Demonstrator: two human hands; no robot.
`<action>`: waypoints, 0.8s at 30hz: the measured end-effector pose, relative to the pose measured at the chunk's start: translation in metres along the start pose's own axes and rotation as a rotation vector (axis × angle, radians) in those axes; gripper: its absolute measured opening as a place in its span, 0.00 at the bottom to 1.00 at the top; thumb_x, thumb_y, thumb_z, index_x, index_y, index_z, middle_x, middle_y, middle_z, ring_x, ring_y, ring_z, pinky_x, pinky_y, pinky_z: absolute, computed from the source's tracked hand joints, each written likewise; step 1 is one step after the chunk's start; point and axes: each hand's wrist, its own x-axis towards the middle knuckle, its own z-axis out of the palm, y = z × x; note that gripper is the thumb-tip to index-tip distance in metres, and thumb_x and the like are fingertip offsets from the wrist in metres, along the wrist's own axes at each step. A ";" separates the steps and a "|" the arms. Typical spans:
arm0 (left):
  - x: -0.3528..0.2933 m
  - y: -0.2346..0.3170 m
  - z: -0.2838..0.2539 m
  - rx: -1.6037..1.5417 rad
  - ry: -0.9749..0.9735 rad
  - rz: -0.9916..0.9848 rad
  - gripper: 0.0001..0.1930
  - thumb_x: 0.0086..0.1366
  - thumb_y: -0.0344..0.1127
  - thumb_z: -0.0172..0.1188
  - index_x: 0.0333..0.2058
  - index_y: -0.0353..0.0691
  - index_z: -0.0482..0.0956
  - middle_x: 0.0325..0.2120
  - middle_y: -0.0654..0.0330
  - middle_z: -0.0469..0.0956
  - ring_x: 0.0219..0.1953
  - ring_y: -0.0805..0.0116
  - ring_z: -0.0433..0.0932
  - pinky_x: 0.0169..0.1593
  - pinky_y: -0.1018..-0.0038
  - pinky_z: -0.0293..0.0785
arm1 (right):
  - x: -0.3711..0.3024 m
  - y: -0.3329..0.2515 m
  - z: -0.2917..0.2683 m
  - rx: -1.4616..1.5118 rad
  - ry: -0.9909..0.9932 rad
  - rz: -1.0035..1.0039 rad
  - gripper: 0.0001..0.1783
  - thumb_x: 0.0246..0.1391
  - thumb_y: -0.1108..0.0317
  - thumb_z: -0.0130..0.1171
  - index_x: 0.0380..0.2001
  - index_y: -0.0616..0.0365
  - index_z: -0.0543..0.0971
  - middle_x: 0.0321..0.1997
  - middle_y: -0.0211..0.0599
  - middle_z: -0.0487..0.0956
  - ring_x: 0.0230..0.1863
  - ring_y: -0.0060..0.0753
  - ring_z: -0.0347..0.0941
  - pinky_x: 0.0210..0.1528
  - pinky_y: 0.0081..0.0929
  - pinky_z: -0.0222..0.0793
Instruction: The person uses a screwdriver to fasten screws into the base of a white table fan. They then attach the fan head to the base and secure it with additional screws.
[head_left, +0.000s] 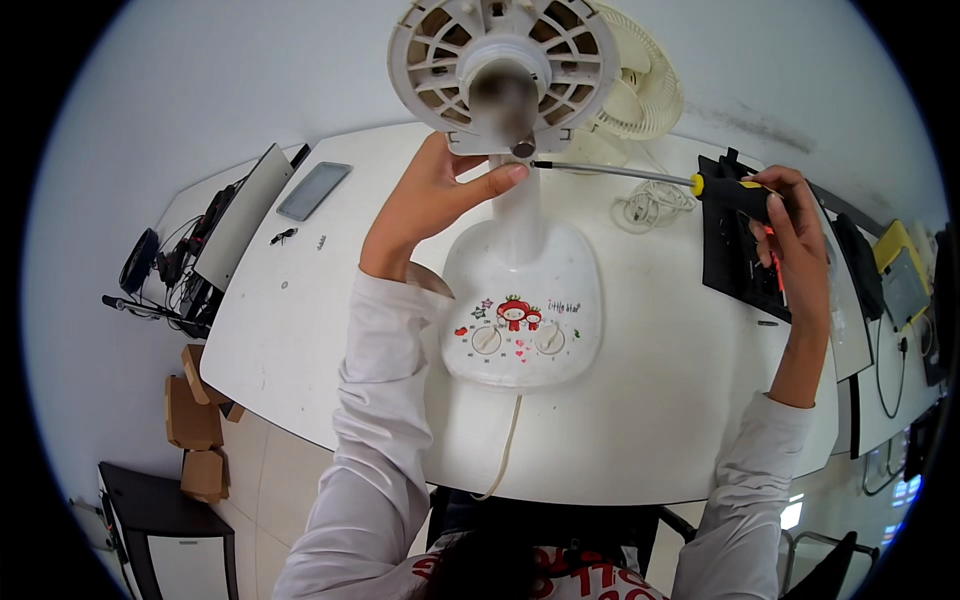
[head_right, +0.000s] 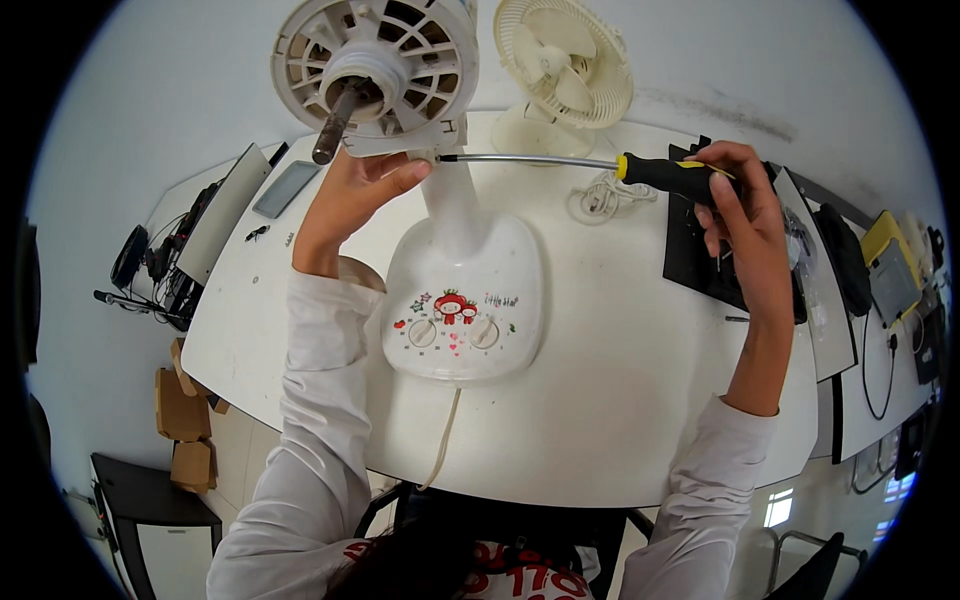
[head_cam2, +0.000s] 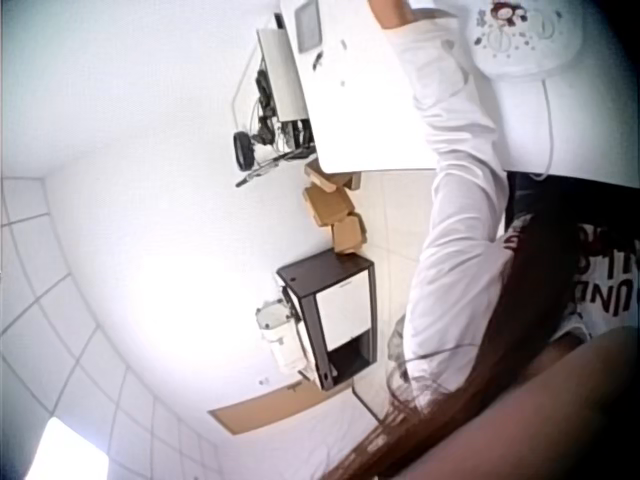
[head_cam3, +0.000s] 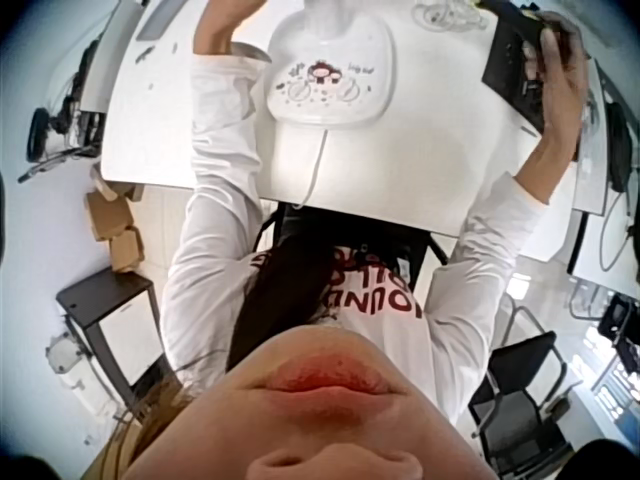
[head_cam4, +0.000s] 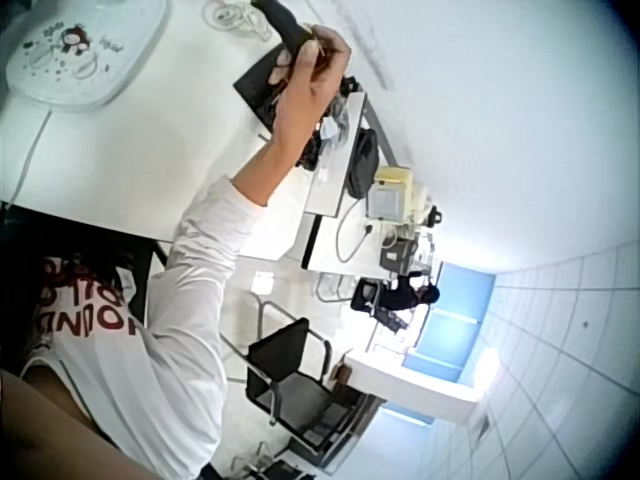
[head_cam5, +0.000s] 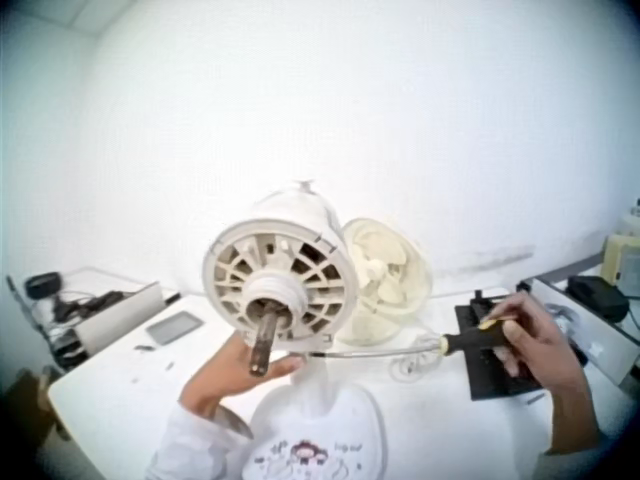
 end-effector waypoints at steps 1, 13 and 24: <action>0.000 0.003 0.002 -0.004 -0.014 0.010 0.28 0.49 0.38 0.66 0.46 0.30 0.66 0.42 0.56 0.72 0.47 0.66 0.70 0.60 0.65 0.56 | 0.001 0.003 -0.004 -0.041 -0.040 0.018 0.14 0.57 0.61 0.47 0.42 0.57 0.70 0.34 0.31 0.70 0.24 0.12 0.59 0.17 0.08 0.54; -0.001 0.004 0.000 -0.019 0.004 0.011 0.28 0.49 0.37 0.66 0.46 0.30 0.67 0.42 0.55 0.72 0.47 0.68 0.70 0.60 0.65 0.55 | -0.001 -0.003 -0.008 -0.137 -0.089 0.191 0.17 0.58 0.59 0.43 0.46 0.56 0.68 0.37 0.34 0.70 0.28 0.15 0.63 0.20 0.10 0.59; -0.001 -0.004 -0.005 -0.029 -0.001 -0.023 0.30 0.48 0.39 0.67 0.46 0.30 0.66 0.42 0.54 0.72 0.47 0.67 0.70 0.60 0.64 0.56 | -0.003 -0.001 -0.004 -0.086 -0.106 0.031 0.18 0.59 0.58 0.41 0.47 0.58 0.66 0.41 0.35 0.70 0.25 0.16 0.68 0.17 0.11 0.61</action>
